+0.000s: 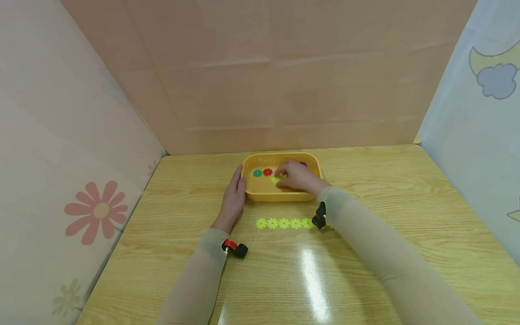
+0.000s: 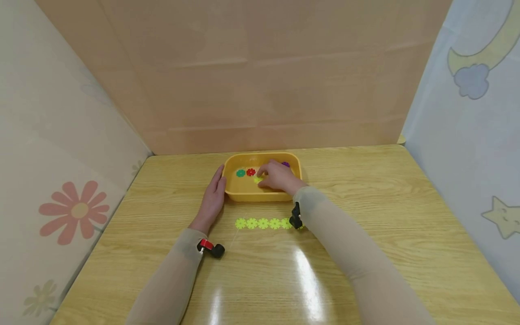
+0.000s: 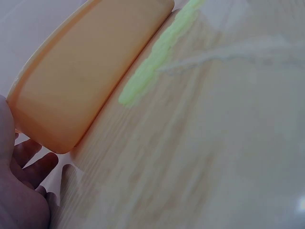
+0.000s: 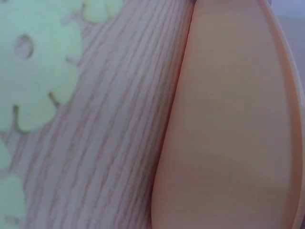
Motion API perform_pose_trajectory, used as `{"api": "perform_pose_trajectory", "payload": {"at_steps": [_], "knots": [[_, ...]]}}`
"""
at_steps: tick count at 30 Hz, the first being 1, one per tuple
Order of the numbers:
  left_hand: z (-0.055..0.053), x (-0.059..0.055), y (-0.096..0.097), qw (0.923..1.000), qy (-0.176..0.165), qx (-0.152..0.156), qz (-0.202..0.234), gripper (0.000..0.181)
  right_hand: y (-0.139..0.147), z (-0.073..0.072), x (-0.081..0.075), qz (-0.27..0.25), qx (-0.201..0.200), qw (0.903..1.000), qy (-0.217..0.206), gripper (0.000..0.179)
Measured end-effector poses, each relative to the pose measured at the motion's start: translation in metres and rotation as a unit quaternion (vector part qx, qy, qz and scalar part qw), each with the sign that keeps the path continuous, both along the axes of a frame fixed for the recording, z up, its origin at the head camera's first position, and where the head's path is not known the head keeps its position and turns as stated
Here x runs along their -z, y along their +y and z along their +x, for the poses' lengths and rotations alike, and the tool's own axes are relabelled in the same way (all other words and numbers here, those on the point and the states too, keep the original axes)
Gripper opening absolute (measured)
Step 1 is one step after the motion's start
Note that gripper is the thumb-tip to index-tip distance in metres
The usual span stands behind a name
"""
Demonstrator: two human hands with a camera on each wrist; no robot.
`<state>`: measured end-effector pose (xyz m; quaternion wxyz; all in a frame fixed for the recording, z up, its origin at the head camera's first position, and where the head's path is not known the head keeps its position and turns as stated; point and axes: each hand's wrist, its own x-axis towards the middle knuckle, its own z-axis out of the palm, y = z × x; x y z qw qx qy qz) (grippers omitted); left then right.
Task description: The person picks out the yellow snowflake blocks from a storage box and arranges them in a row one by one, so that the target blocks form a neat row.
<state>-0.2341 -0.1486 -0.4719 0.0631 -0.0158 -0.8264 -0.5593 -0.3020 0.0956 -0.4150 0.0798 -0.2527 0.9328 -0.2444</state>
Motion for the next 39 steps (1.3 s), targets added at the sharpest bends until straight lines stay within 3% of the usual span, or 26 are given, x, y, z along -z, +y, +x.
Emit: {"api": "perform_pose_trajectory", "payload": {"at_steps": [25, 39], "knots": [[0.0016, -0.0018, 0.0005, 1.0, 0.004, 0.001, -0.002, 0.059, -0.0019, -0.0036, 0.0022, -0.024, 0.004, 0.9989, -0.04, 0.026], [0.0016, -0.0017, 0.0017, 1.0, 0.005, 0.0, -0.002, 0.059, -0.0004, -0.007, 0.0054, -0.009, -0.009, 0.9996, -0.024, 0.03]]}}
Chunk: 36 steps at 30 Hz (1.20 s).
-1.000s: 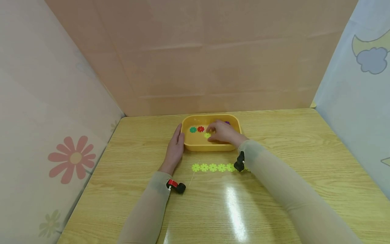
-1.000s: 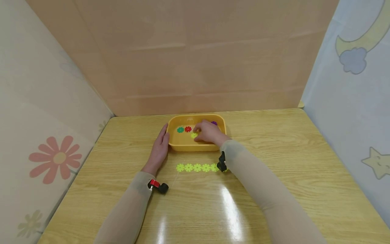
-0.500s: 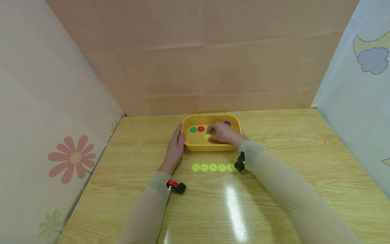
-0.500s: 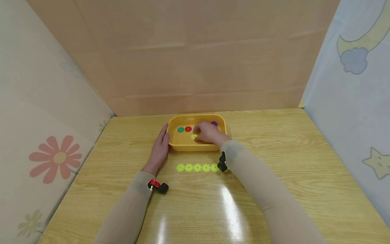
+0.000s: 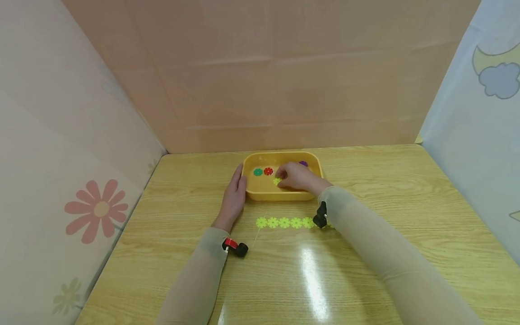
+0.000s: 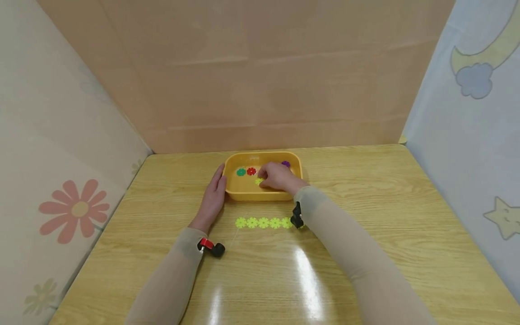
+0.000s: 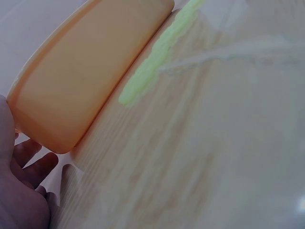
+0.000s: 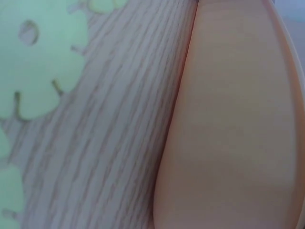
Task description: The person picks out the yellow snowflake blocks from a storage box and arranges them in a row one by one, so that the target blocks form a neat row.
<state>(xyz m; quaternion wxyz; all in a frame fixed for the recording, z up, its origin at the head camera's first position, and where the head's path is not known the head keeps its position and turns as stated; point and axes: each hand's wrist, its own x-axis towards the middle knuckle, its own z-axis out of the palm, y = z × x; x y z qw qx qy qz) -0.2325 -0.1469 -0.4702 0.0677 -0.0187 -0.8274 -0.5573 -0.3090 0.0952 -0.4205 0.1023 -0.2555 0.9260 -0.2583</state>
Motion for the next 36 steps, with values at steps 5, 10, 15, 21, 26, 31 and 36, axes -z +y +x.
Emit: {"api": "perform_pose_trajectory", "payload": {"at_steps": [5, 10, 15, 21, 26, 31, 36], "knots": [[0.0, -0.001, 0.0, 1.0, -0.001, -0.001, 0.001, 0.058, 0.0, 0.0, -0.001, 0.003, 0.005, 0.9999, 0.01, 0.029], [0.0, 0.002, 0.0, 1.0, 0.005, 0.003, -0.001, 0.058, 0.001, 0.001, -0.002, -0.01, 0.012, 0.9997, 0.016, 0.03], [0.004, 0.001, 0.002, 1.0, 0.005, 0.005, -0.002, 0.059, 0.005, 0.005, -0.004, -0.03, 0.017, 0.9992, 0.019, 0.033], [0.006, 0.002, 0.003, 0.9999, 0.001, 0.012, -0.002, 0.059, 0.015, 0.016, -0.011, -0.065, 0.021, 0.9976, 0.015, 0.035], [0.009, 0.004, 0.002, 0.9999, -0.004, 0.012, -0.005, 0.059, 0.028, 0.031, -0.018, -0.093, 0.029, 0.995, 0.023, 0.035], [0.012, 0.004, -0.001, 0.9999, -0.007, 0.011, -0.01, 0.06, 0.045, 0.042, -0.024, -0.096, 0.045, 0.9932, 0.049, 0.037], [0.012, 0.003, -0.004, 0.9999, -0.003, 0.008, -0.013, 0.06, 0.064, 0.049, -0.025, -0.115, 0.067, 0.9887, 0.07, 0.036]]}}
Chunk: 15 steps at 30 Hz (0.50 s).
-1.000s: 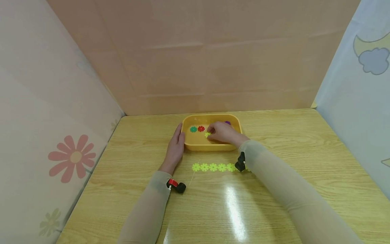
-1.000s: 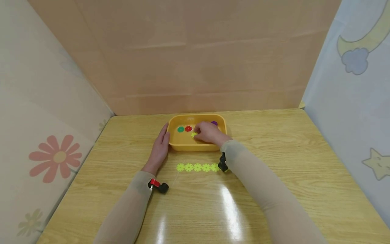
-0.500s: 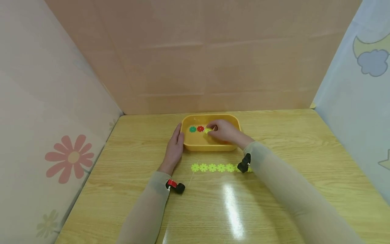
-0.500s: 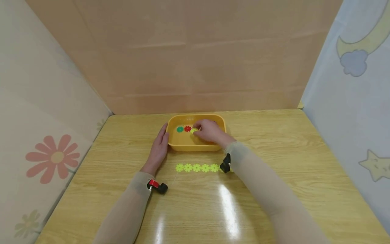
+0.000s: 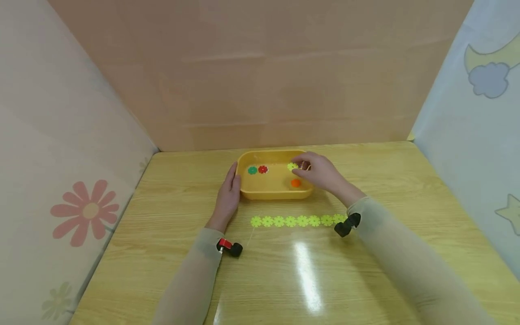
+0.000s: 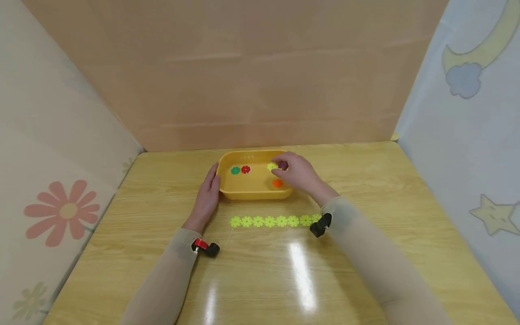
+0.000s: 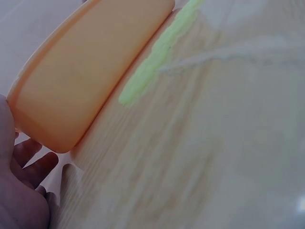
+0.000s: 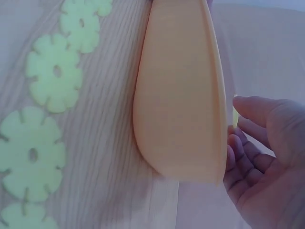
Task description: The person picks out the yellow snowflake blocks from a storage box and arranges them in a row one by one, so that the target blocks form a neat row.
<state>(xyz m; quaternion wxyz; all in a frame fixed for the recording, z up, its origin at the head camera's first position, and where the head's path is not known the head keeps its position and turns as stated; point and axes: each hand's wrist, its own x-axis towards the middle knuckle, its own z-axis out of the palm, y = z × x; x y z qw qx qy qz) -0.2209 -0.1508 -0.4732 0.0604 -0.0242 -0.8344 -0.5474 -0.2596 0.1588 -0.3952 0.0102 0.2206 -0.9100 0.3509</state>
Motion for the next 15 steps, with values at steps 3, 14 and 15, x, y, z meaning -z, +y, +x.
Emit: {"api": "perform_pose_trajectory", "payload": {"at_steps": [3, 14, 15], "knots": [[0.0, 0.0, 0.0, 1.0, -0.003, -0.001, 0.003, 0.06, 0.01, 0.006, -0.001, -0.01, 0.015, 0.9998, 0.006, 0.034], [-0.001, 0.0, 0.0, 0.9998, -0.016, -0.004, 0.012, 0.06, 0.033, 0.022, -0.007, -0.021, 0.043, 0.9988, 0.013, 0.042], [-0.001, 0.001, 0.0, 0.9997, -0.019, -0.003, 0.012, 0.059, 0.035, 0.023, -0.007, -0.02, 0.044, 0.9987, 0.014, 0.043]]}}
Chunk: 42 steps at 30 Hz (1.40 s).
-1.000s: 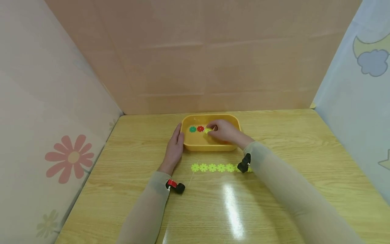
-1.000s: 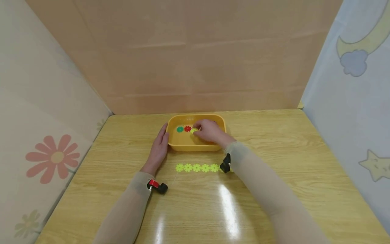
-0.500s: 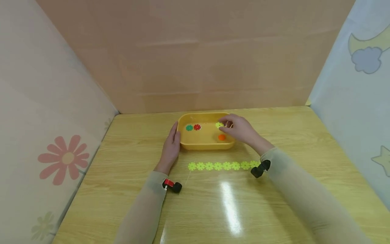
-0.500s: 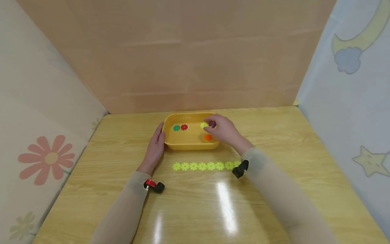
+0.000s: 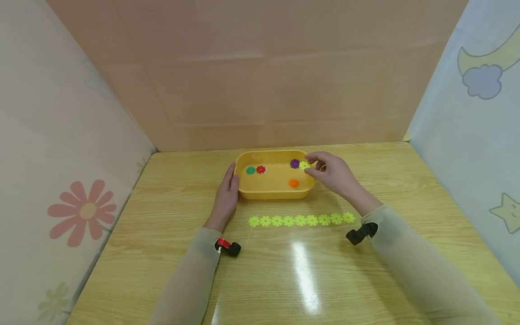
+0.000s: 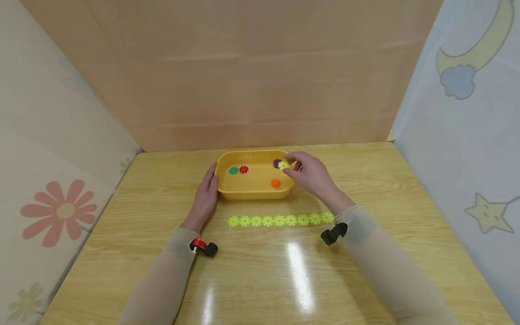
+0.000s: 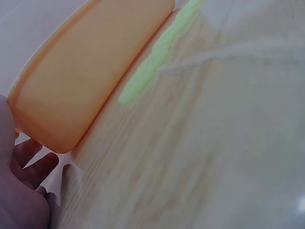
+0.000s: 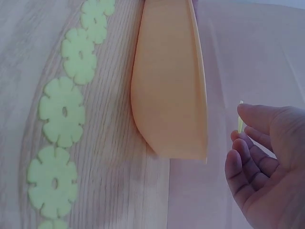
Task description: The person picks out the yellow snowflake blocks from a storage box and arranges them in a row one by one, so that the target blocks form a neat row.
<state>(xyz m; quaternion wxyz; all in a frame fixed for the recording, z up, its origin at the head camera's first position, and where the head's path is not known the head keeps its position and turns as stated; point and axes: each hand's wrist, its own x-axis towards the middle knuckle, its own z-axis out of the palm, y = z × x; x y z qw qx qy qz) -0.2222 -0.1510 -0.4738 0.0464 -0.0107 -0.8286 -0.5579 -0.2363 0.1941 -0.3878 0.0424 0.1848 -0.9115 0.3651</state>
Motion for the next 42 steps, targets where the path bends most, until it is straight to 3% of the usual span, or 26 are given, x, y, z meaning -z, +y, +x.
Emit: {"api": "perform_pose_trajectory", "payload": {"at_steps": [7, 28, 42], "knots": [[-0.003, -0.001, 0.0, 1.0, 0.001, 0.006, -0.003, 0.06, 0.024, 0.017, -0.004, 0.017, 0.019, 0.9996, 0.014, 0.04], [-0.004, -0.005, -0.012, 1.0, 0.003, 0.004, -0.004, 0.062, 0.075, 0.061, 0.014, 0.042, 0.031, 0.9981, 0.033, 0.037], [-0.004, -0.005, -0.016, 0.9999, 0.008, 0.008, -0.004, 0.062, 0.104, 0.079, 0.034, 0.071, 0.037, 0.9968, 0.002, 0.035]]}}
